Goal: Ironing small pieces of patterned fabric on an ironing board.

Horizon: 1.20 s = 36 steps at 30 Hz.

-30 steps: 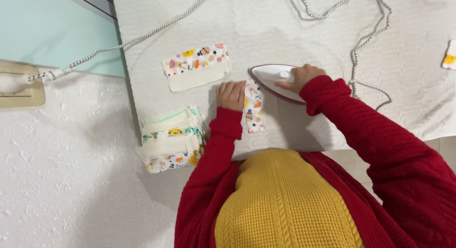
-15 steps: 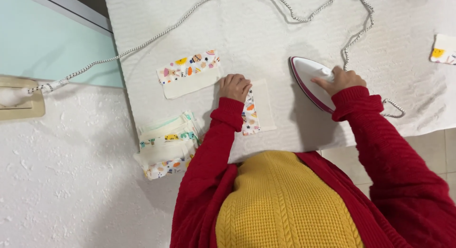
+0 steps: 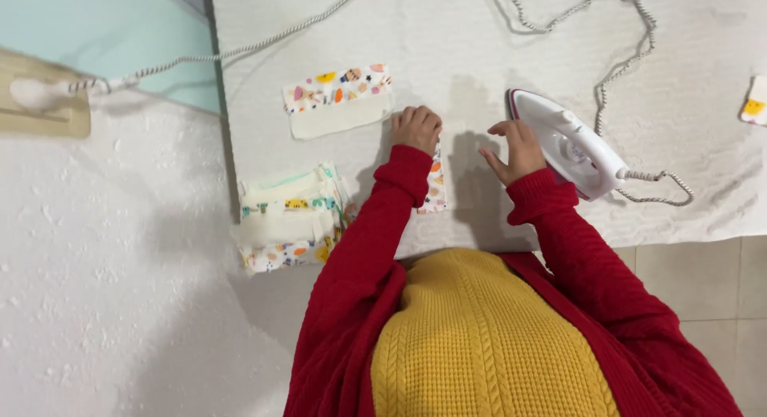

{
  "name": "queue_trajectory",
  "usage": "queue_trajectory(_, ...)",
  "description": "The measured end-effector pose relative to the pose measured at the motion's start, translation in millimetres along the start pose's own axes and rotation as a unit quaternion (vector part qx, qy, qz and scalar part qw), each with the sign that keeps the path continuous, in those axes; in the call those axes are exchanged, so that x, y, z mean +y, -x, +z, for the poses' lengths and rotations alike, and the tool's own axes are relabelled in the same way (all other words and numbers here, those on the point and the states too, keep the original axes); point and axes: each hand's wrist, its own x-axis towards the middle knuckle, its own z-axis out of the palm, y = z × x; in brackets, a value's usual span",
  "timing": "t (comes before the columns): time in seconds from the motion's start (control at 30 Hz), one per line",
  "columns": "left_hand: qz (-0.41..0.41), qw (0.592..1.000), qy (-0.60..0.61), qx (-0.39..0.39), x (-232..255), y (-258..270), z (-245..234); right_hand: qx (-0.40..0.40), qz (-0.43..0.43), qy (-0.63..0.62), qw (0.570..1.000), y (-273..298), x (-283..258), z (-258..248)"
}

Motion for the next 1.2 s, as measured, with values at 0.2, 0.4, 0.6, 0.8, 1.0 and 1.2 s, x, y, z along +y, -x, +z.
queue_trajectory(0.2, -0.013, 0.999, -0.032, 0.038, 0, 5, 18, -0.052, 0.076, -0.061, 0.994, 3, 21, 22)
queue_trajectory(0.4, -0.004, 0.990, 0.123, 0.071, 31, 31, -47, -0.211, 0.176, -0.360, 0.892, -9, -8, 37)
queue_trajectory(0.6, -0.222, 0.935, 0.228, 0.158, 20, 115, -178, -0.467, 0.085, -0.324, 0.818, -16, -38, 102)
queue_trajectory(0.8, -0.463, 0.825, 0.187, 0.266, -49, 212, -259, -0.524, -0.091, -0.215, 0.819, -32, -177, 145)
queue_trajectory(1.0, -0.464, 0.808, 0.135, 0.336, -101, 263, -251, -0.378, -0.193, -0.186, 0.886, -41, -225, 177)
queue_trajectory(1.2, -0.391, 0.868, -0.023, 0.305, -89, 253, -240, 0.014, -0.310, 0.031, 0.950, -113, -102, 152)
